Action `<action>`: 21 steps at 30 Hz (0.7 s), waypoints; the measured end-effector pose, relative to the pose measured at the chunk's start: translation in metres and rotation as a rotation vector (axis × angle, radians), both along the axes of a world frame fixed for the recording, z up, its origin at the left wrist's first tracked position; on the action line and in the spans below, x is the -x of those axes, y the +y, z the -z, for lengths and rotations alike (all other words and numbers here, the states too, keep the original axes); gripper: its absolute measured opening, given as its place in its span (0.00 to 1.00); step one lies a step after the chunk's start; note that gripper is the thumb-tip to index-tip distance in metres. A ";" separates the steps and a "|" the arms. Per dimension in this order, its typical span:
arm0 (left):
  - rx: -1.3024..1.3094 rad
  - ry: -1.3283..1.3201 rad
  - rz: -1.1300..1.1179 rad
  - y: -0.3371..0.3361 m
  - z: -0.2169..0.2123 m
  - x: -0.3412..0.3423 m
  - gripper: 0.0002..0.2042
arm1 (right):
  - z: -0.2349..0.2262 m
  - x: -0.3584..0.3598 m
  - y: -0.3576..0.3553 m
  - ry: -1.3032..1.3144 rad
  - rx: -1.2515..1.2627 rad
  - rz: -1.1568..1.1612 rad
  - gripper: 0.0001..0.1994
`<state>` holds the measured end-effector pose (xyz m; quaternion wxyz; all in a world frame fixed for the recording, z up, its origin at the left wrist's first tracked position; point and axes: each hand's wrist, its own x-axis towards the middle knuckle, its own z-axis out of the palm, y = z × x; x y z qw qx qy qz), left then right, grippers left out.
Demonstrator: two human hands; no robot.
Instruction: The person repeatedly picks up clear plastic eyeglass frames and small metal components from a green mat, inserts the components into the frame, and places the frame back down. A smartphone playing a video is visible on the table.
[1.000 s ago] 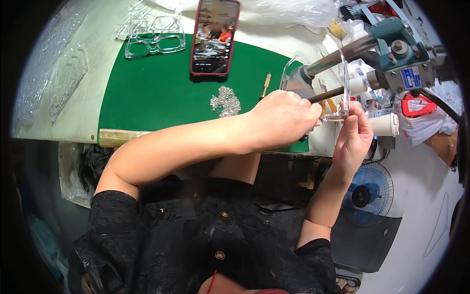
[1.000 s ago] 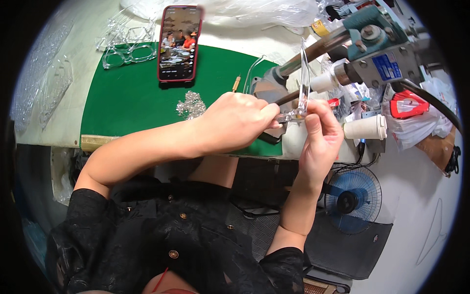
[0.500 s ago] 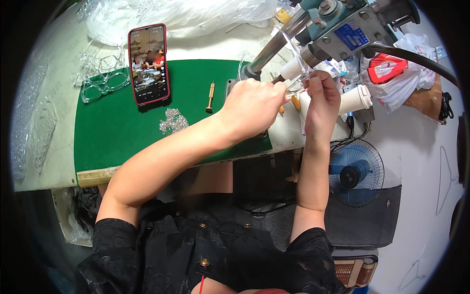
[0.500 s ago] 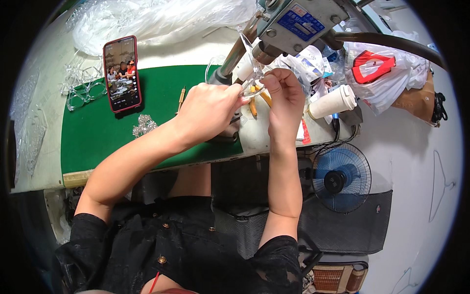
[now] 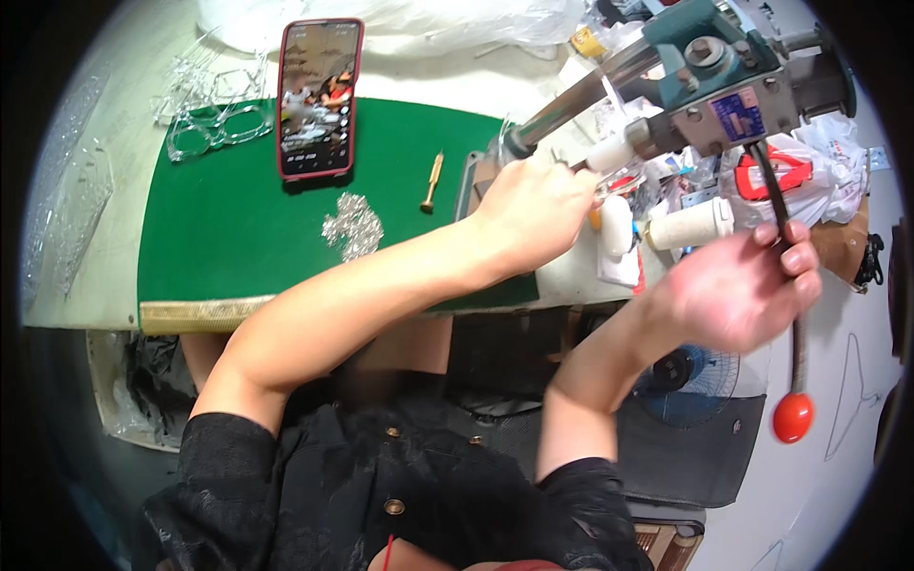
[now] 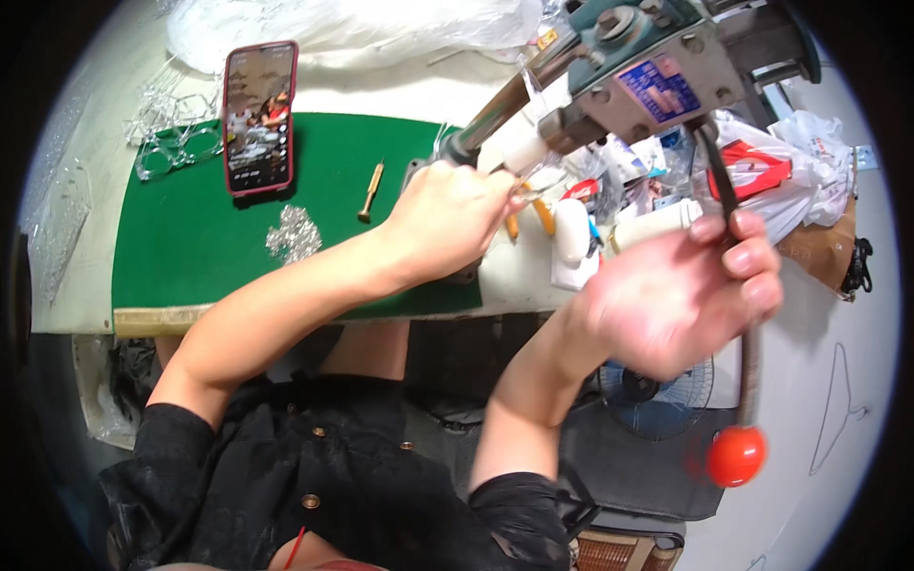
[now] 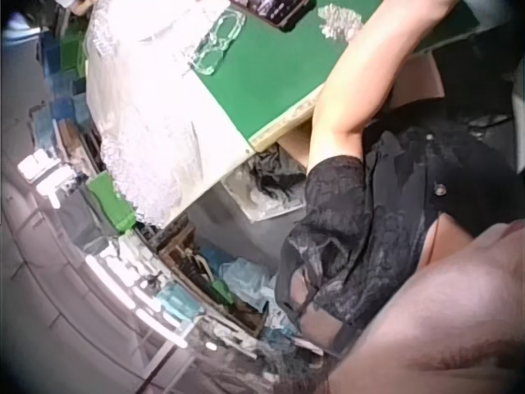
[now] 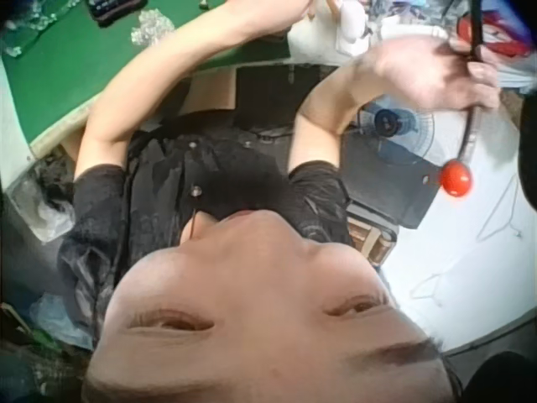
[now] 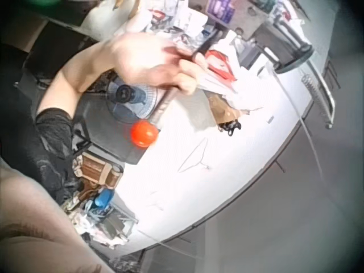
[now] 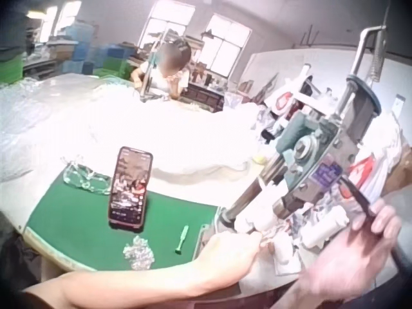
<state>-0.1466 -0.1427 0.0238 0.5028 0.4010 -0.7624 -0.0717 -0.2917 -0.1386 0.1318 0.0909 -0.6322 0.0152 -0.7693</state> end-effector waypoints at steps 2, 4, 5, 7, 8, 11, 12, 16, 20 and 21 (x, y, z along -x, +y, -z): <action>-0.027 0.000 0.005 -0.001 0.002 0.001 0.11 | -0.020 0.000 0.000 0.003 -0.068 0.007 0.06; -0.036 -0.044 -0.029 -0.004 -0.002 -0.012 0.11 | -0.046 -0.005 0.004 0.069 -0.192 -0.039 0.12; -0.054 -0.036 -0.006 -0.002 -0.001 -0.018 0.11 | -0.054 -0.019 0.004 0.062 -0.207 0.038 0.15; -0.086 -0.017 0.019 0.007 0.003 -0.038 0.11 | -0.053 -0.015 -0.004 0.100 -0.215 0.276 0.21; -0.103 0.059 0.038 0.021 0.004 -0.057 0.08 | -0.040 -0.025 -0.004 0.046 -0.225 0.325 0.22; -0.223 0.274 0.168 0.076 0.028 -0.138 0.08 | 0.047 -0.042 0.000 0.006 -0.331 0.212 0.23; -0.298 0.423 0.230 0.099 0.032 -0.169 0.09 | 0.082 -0.037 0.006 0.023 -0.464 0.257 0.23; -0.462 0.737 -0.029 0.221 0.049 -0.323 0.12 | 0.178 -0.023 0.037 0.110 -0.770 0.294 0.20; -0.428 0.805 -0.476 0.327 0.034 -0.396 0.16 | 0.182 -0.034 0.040 0.233 -0.808 0.277 0.16; -0.424 0.818 -0.490 0.334 0.033 -0.404 0.16 | 0.178 -0.040 0.039 0.262 -0.783 0.272 0.16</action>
